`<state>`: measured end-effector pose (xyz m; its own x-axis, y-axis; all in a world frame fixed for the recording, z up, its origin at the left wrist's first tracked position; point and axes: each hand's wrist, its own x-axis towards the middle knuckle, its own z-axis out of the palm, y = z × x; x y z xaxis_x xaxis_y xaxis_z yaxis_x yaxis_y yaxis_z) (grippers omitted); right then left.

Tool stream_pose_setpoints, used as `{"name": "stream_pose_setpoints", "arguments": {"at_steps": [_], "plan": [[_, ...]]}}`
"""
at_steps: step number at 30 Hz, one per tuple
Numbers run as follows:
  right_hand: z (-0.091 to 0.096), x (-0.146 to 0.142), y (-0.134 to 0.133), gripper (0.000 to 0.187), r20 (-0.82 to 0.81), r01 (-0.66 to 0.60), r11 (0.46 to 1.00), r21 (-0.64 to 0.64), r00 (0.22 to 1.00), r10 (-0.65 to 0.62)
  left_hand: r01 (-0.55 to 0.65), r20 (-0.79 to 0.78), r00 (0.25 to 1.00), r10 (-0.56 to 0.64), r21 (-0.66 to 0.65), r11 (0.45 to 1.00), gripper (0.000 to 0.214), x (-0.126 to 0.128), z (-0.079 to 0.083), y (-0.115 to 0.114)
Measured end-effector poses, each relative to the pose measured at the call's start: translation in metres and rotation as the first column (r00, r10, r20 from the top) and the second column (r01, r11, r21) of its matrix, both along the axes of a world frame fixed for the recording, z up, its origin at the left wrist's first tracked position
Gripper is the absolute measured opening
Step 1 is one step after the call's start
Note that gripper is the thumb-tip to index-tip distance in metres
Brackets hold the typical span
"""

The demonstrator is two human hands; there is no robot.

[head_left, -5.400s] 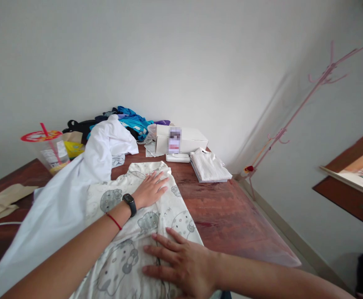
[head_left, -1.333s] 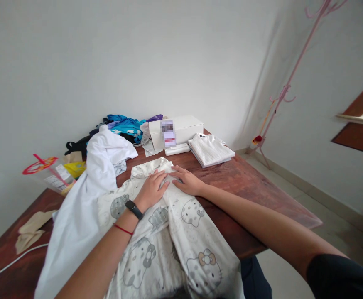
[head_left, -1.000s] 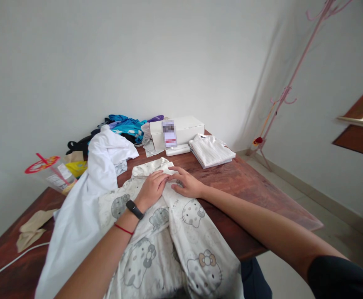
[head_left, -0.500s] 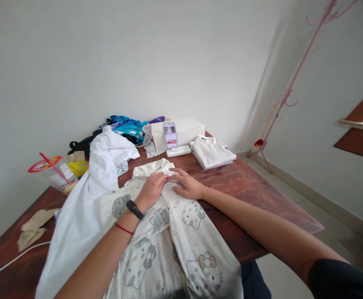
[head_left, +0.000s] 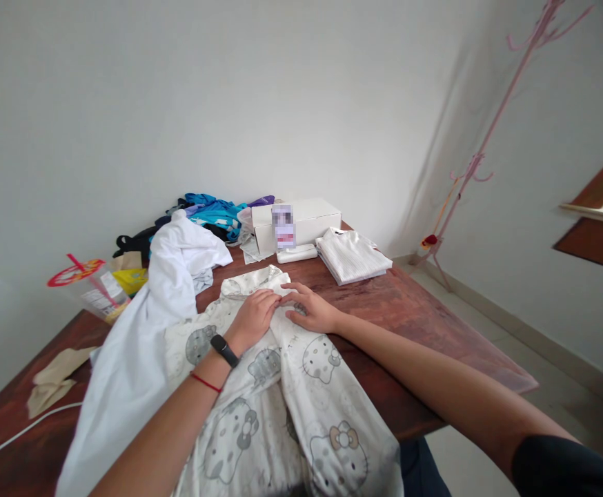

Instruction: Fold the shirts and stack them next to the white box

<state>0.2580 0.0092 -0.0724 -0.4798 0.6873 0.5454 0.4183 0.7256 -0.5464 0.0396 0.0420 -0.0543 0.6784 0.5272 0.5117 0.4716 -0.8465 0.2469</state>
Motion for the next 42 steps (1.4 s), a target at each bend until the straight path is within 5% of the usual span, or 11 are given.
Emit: {"name": "stream_pose_setpoints", "arguments": {"at_steps": [42], "plan": [[0.004,0.0011,-0.0023,0.035,-0.012,0.007,1.0,-0.027,1.0,-0.008,-0.085,0.048,0.995,0.084,0.024,0.996,0.022,0.0001,0.006,-0.0069]]}}
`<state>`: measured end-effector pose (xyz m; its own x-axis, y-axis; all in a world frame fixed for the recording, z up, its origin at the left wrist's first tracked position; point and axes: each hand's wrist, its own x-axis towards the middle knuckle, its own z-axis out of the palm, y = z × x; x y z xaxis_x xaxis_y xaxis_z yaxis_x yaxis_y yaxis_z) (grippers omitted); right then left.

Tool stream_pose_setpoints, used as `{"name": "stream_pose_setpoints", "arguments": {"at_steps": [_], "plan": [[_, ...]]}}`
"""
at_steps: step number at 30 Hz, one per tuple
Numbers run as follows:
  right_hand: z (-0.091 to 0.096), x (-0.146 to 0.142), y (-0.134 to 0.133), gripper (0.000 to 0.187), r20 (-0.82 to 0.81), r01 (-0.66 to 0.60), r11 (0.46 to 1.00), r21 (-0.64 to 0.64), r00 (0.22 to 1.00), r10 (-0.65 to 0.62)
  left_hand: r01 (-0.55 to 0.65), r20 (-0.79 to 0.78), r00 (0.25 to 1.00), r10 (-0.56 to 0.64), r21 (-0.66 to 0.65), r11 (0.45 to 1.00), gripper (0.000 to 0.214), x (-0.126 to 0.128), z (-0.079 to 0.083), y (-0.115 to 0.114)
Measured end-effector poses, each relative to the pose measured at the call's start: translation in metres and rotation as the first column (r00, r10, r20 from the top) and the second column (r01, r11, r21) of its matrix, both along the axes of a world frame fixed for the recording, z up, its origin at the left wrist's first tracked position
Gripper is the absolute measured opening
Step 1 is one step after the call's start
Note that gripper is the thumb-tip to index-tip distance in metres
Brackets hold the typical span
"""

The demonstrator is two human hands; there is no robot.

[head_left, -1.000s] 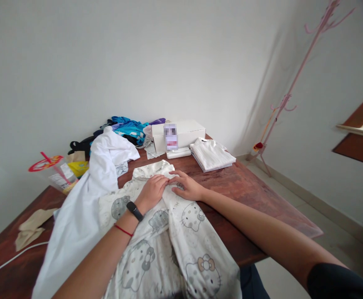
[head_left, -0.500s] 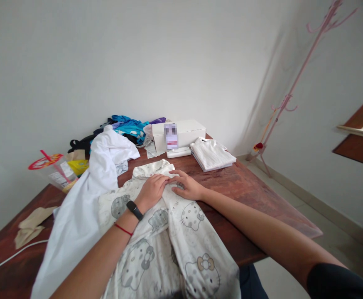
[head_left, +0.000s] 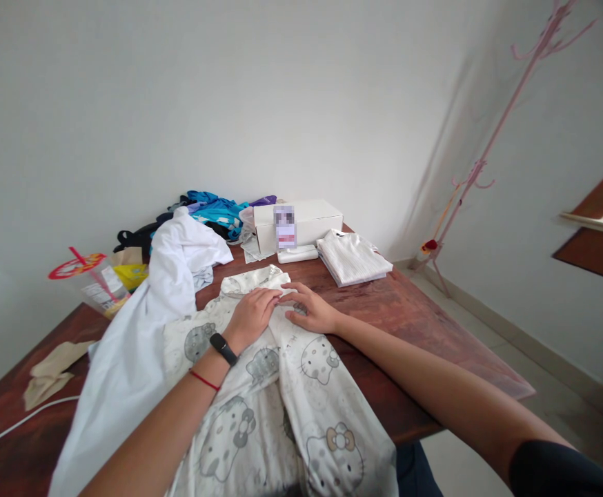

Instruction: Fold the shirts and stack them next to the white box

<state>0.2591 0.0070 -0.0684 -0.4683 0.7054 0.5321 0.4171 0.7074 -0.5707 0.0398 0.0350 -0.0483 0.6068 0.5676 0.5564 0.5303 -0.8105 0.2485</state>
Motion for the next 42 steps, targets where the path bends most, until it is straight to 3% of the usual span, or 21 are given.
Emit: {"name": "stream_pose_setpoints", "arguments": {"at_steps": [5,13,21,25,31,35,42], "plan": [[0.0,0.0,0.0,0.035,0.003,-0.002,1.0,-0.001,1.0,0.002,0.003,0.015,1.0,-0.003,-0.013,1.0,0.022,0.0,0.0,0.0],[-0.002,0.0,0.001,0.036,0.023,0.004,1.0,-0.003,1.0,-0.004,0.113,0.069,0.991,-0.112,-0.004,0.994,0.024,0.002,-0.002,0.002],[-0.002,-0.001,-0.001,0.037,0.051,0.021,1.0,-0.012,0.998,-0.021,0.104,0.061,0.993,-0.1,-0.067,0.992,0.028,0.001,-0.005,0.002],[-0.002,-0.004,-0.003,0.029,0.086,0.031,1.0,0.001,0.996,-0.031,0.085,0.022,0.996,-0.082,-0.149,0.985,0.043,0.0,-0.013,0.003],[-0.001,-0.007,-0.006,0.03,0.176,0.084,0.996,-0.008,0.981,-0.081,0.023,-0.12,0.992,-0.037,-0.112,0.993,0.047,-0.005,-0.03,0.009],[0.003,-0.006,-0.031,0.049,0.363,0.126,0.989,-0.079,0.927,-0.089,0.009,-0.154,0.988,-0.026,-0.112,0.994,0.044,-0.006,-0.035,0.012],[0.01,0.005,-0.127,0.074,0.471,0.088,0.988,-0.127,0.882,-0.018,0.017,-0.109,0.994,-0.029,-0.105,0.994,0.042,-0.006,-0.039,0.013]]}}
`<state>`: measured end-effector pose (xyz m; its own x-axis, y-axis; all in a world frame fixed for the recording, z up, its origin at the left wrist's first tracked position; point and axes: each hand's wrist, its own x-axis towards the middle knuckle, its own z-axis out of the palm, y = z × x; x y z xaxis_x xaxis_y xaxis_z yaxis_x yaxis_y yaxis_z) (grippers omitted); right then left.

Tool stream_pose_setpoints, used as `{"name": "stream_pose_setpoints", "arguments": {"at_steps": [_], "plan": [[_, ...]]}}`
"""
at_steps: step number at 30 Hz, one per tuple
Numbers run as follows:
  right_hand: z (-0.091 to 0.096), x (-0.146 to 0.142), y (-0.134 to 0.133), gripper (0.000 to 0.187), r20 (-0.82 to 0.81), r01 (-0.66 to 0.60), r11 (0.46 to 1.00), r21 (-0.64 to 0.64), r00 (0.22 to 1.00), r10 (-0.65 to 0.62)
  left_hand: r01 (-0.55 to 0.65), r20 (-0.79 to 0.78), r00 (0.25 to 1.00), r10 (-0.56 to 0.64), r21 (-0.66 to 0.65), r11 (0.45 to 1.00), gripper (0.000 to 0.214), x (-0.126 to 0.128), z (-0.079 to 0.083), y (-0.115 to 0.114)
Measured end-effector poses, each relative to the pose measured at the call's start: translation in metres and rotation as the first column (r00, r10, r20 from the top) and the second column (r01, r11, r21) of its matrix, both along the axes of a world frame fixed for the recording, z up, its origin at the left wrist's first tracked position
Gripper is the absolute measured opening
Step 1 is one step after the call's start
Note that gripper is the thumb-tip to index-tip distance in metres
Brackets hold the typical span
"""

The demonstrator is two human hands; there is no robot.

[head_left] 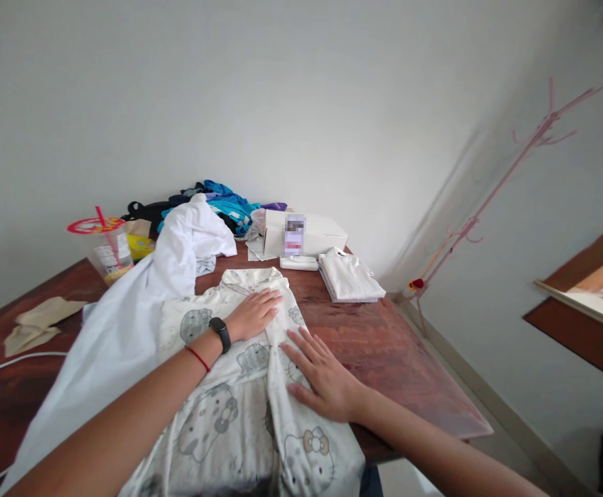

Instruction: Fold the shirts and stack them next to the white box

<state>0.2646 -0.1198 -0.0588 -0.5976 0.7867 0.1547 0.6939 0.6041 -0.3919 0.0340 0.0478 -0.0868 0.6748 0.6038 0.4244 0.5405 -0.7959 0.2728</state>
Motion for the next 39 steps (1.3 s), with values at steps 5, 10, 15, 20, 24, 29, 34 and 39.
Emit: {"name": "stream_pose_setpoints", "arguments": {"at_steps": [5,10,15,20,24,29,34,39], "plan": [[0.009,0.005,-0.047,0.072,0.029,-0.039,0.998,-0.058,0.999,0.04,0.007,0.042,0.999,-0.008,0.019,1.0,0.039,-0.001,-0.001,0.001],[0.017,0.005,-0.051,0.075,0.08,-0.087,0.992,-0.095,0.992,0.095,0.039,0.174,0.984,-0.024,-0.085,0.996,0.036,0.0,0.003,0.0],[0.011,-0.01,-0.004,0.075,0.083,-0.031,0.997,-0.063,0.996,0.036,-0.021,0.402,0.911,0.089,-0.172,0.985,0.05,-0.001,0.014,-0.002],[0.002,-0.041,0.068,0.073,0.083,0.089,0.992,-0.086,0.993,-0.082,-0.084,0.563,0.807,0.176,-0.185,0.979,0.055,-0.005,0.023,-0.001],[0.003,-0.065,0.121,0.075,0.161,0.205,0.972,-0.115,0.969,-0.186,-0.054,0.656,0.727,0.203,-0.24,0.969,0.054,-0.005,0.028,-0.004],[0.009,-0.085,0.16,0.078,0.267,0.28,0.952,-0.121,0.933,-0.241,-0.033,0.675,0.7,0.231,-0.293,0.956,0.054,-0.005,0.032,-0.008],[0.008,-0.083,0.133,0.078,0.26,0.267,0.959,-0.09,0.936,-0.237,-0.057,0.671,0.693,0.263,-0.312,0.948,0.055,-0.01,0.029,-0.004],[0.006,-0.058,0.059,0.081,0.225,0.146,0.985,-0.088,0.967,-0.123,-0.085,0.63,0.706,0.323,-0.378,0.922,0.057,-0.012,0.022,0.003]]}}
